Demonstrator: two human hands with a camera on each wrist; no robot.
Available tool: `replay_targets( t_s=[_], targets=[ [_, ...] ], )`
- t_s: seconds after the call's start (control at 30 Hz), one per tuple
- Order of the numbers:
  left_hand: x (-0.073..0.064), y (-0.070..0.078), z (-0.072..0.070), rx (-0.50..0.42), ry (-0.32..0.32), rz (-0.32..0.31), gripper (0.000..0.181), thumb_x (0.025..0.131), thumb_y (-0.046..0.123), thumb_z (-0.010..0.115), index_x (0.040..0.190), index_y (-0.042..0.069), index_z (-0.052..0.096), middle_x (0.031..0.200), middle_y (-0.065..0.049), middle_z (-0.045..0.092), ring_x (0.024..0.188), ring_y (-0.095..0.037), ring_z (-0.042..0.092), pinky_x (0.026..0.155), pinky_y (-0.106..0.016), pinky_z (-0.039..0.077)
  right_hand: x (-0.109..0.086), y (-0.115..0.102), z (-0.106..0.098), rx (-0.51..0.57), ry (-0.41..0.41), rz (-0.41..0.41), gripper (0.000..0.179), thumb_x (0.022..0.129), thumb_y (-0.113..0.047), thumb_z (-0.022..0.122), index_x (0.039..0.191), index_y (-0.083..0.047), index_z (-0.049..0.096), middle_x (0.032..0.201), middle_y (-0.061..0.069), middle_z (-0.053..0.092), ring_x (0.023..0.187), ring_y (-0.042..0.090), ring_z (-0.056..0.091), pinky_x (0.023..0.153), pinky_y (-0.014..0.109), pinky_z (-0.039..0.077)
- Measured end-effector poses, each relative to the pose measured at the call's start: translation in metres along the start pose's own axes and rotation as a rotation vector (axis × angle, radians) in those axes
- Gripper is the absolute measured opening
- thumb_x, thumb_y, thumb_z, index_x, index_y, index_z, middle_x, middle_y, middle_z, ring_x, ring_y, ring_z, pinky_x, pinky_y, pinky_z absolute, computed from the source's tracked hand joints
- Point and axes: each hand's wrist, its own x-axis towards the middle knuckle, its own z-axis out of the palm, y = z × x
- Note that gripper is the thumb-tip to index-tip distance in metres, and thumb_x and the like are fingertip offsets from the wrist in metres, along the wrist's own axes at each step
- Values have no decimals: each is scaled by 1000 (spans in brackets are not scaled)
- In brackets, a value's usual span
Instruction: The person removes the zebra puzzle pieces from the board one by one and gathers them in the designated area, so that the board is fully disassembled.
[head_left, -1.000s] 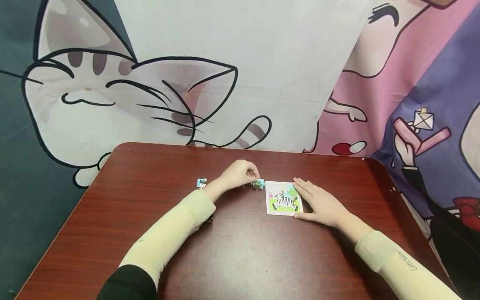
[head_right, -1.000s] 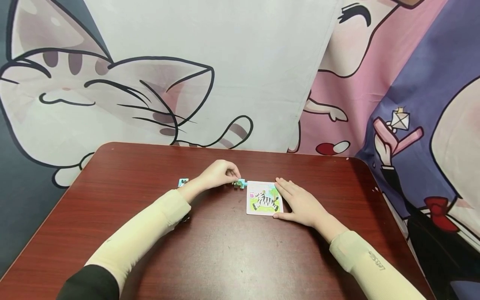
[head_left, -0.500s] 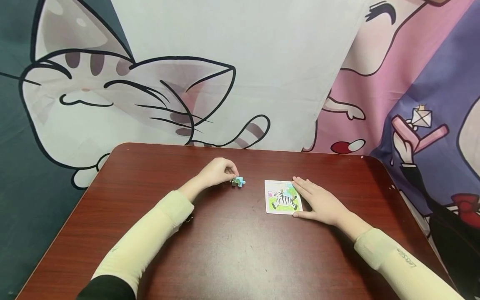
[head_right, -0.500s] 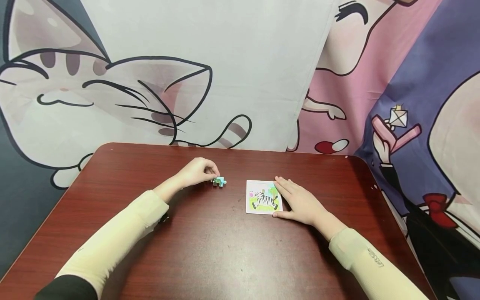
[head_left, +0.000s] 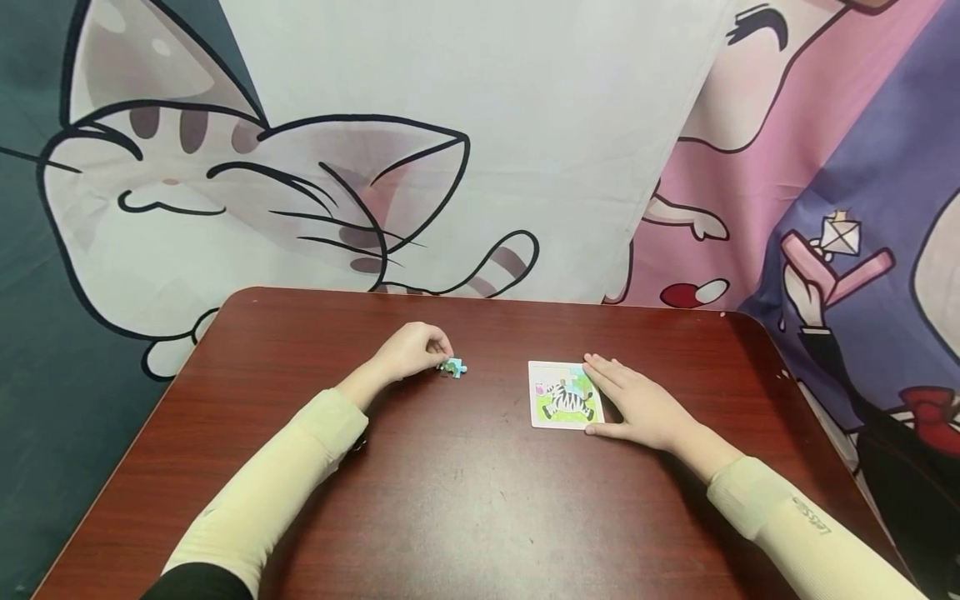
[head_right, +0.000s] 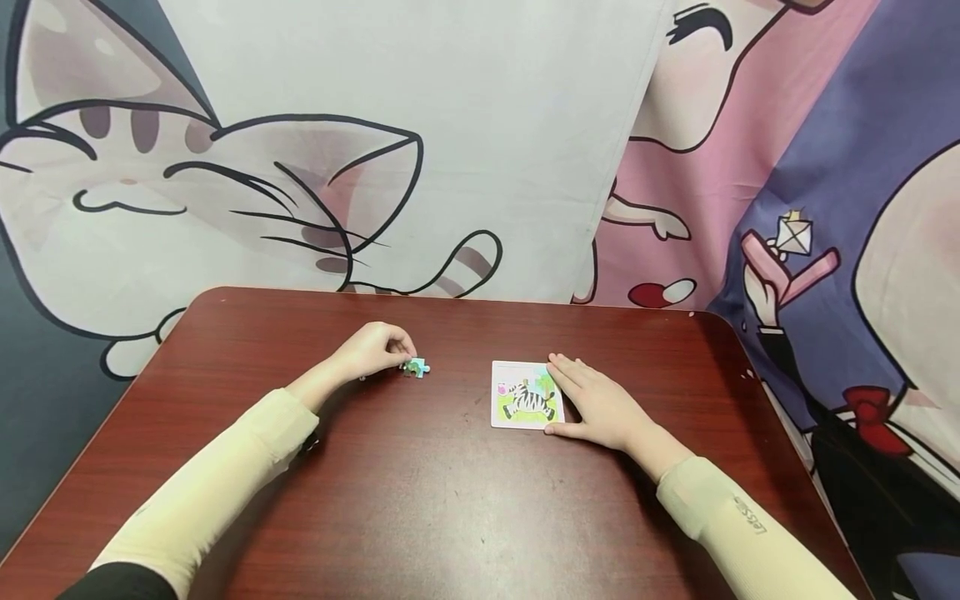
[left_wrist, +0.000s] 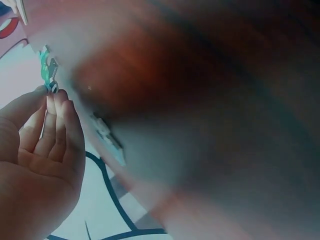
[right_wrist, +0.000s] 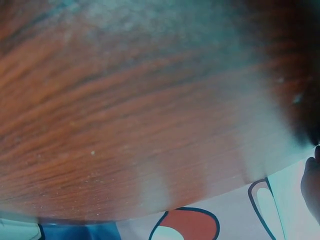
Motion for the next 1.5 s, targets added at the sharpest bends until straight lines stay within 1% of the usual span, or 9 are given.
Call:
replay_targets(
  t_s=[0.17,0.37,0.73,0.93,0.97,1.07,1.17,1.2,1.5],
  targets=[
    [-2,-6,0,31,23,-26,8,93,5,72,93,7,80,88,-5,78,84,-15,69,83,-32,58,0,0,0,11,-2,6,104,88,-60,79,164,-4,36,173,15,34,159,35,36,128,55,32],
    [-4,-8,-2,27,36,-47,7,94,6,72,93,7,80,87,-6,77,83,-16,67,81,-31,56,-1,0,-1,7,0,3,105,88,-60,79,164,-3,36,173,15,34,159,34,36,128,55,32],
    [-4,-9,-1,20,34,-40,11,92,2,69,91,8,78,86,-5,75,79,-13,62,77,-25,50,-1,0,-1,-4,6,-1,105,88,-61,79,163,-2,36,173,15,34,159,34,36,128,55,32],
    [-4,-13,2,31,38,-2,10,90,2,70,87,9,77,82,-2,72,77,-12,61,75,-25,50,-1,0,0,-10,19,-13,104,88,-61,79,163,-1,38,172,17,36,158,35,37,127,55,33],
    [0,-24,6,20,45,32,10,91,5,70,87,11,76,81,0,71,77,-10,60,74,-23,49,-1,0,0,-9,21,-13,104,88,-61,79,162,-1,38,172,17,36,158,35,38,127,54,33],
    [1,-25,7,30,54,52,11,90,4,69,85,11,75,80,1,70,75,-9,60,73,-23,48,-1,0,0,-7,21,-12,104,88,-62,79,163,-2,38,172,17,36,158,36,38,127,55,33],
    [1,-25,8,37,48,46,11,91,3,69,85,11,76,81,0,71,76,-10,60,73,-23,48,-1,1,0,-5,15,-8,105,88,-61,79,163,-2,37,172,16,35,159,35,37,128,54,33],
    [-2,-15,4,53,43,18,12,89,0,68,86,9,76,82,-3,72,76,-11,60,73,-24,48,-1,1,0,-6,13,-7,105,88,-62,78,163,-2,37,172,16,35,159,35,37,128,54,32],
    [-3,-12,3,82,34,-4,15,89,-2,66,87,9,76,83,-3,74,76,-12,59,73,-23,45,0,2,2,4,7,-11,105,88,-62,78,164,-3,36,173,16,34,159,35,36,128,55,32]
  ],
)
